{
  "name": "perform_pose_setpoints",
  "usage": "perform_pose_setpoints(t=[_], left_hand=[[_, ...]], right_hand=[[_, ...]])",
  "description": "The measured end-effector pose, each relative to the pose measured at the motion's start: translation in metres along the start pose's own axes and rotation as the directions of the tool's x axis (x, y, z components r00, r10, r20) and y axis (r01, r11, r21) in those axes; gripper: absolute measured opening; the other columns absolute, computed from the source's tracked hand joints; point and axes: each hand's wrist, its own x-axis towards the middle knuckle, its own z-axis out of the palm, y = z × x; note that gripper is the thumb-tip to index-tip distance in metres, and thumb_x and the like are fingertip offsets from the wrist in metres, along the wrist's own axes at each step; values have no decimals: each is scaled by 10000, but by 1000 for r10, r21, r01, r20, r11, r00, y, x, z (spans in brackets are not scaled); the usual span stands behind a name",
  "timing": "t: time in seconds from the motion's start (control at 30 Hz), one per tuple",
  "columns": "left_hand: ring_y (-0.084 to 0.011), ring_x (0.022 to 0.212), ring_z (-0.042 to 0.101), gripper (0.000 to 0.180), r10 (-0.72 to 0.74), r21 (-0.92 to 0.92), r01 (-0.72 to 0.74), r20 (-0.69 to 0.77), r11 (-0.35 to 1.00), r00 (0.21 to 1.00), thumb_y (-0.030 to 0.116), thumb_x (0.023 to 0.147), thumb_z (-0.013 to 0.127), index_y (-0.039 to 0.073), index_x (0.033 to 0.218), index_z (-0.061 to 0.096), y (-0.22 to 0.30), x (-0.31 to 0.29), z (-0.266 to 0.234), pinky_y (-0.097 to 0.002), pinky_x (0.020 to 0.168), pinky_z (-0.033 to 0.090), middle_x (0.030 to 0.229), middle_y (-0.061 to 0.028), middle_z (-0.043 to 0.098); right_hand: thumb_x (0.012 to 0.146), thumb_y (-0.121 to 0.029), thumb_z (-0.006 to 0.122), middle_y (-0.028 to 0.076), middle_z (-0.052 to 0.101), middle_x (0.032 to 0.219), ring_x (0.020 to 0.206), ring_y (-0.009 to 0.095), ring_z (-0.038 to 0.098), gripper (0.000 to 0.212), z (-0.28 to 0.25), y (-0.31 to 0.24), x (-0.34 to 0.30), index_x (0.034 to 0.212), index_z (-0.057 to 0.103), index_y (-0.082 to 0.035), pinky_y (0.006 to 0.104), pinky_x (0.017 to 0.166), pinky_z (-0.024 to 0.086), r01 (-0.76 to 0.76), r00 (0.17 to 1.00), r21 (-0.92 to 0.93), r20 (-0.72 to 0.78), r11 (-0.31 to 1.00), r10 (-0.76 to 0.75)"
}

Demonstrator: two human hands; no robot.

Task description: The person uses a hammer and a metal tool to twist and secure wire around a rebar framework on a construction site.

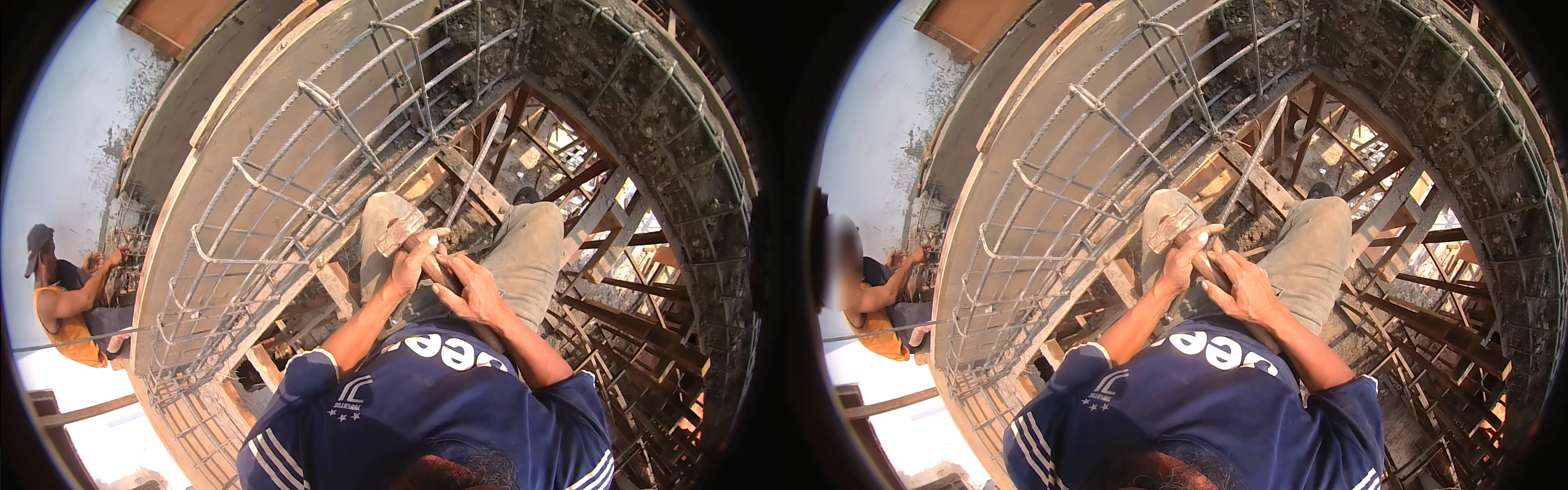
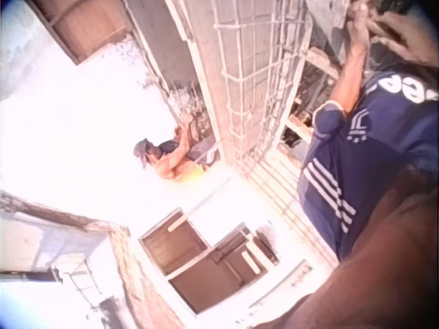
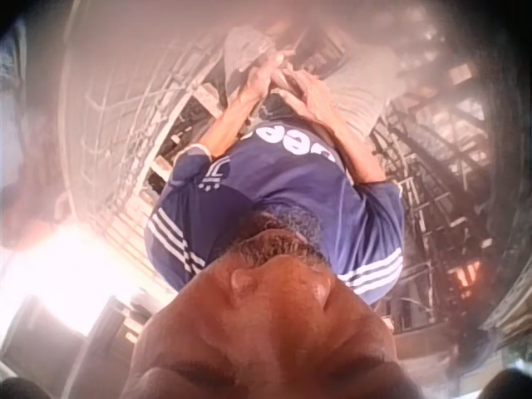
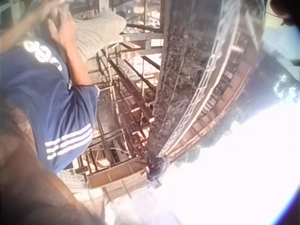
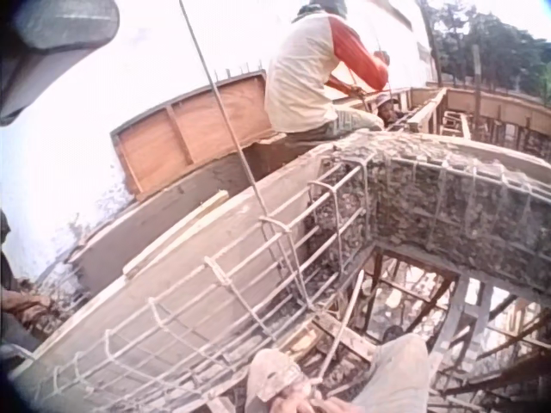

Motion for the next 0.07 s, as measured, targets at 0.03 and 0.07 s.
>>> perform_pose_setpoints(t=[0.03, 0.07], left_hand=[[-144, 915, 607, 627, -39, 13, 38, 105, 999, 994, 463, 964, 610, 0, 1382, 546, 0, -5, -11, -277, 784, 491, 970, -62, 650], [-172, 919, 619, 702, 8, 121, -20, 101, 992, 995, 535, 933, 624, 43, 1424, 528, -4, -7, -16, -310, 860, 481, 1041, -104, 673]], right_hand=[[822, -257, 744, 242, 636, 1131, 964, 383, 679, 656, -8, 11, 4, 1384, 481, -46, 496, 837, 528, -13, 999, 116, 51, 993, 7], [822, -257, 744, 242, 636, 1131, 964, 383, 679, 656, -5, 15, 5, 1384, 481, -46, 496, 837, 528, -9, 999, 118, 54, 993, 3]])
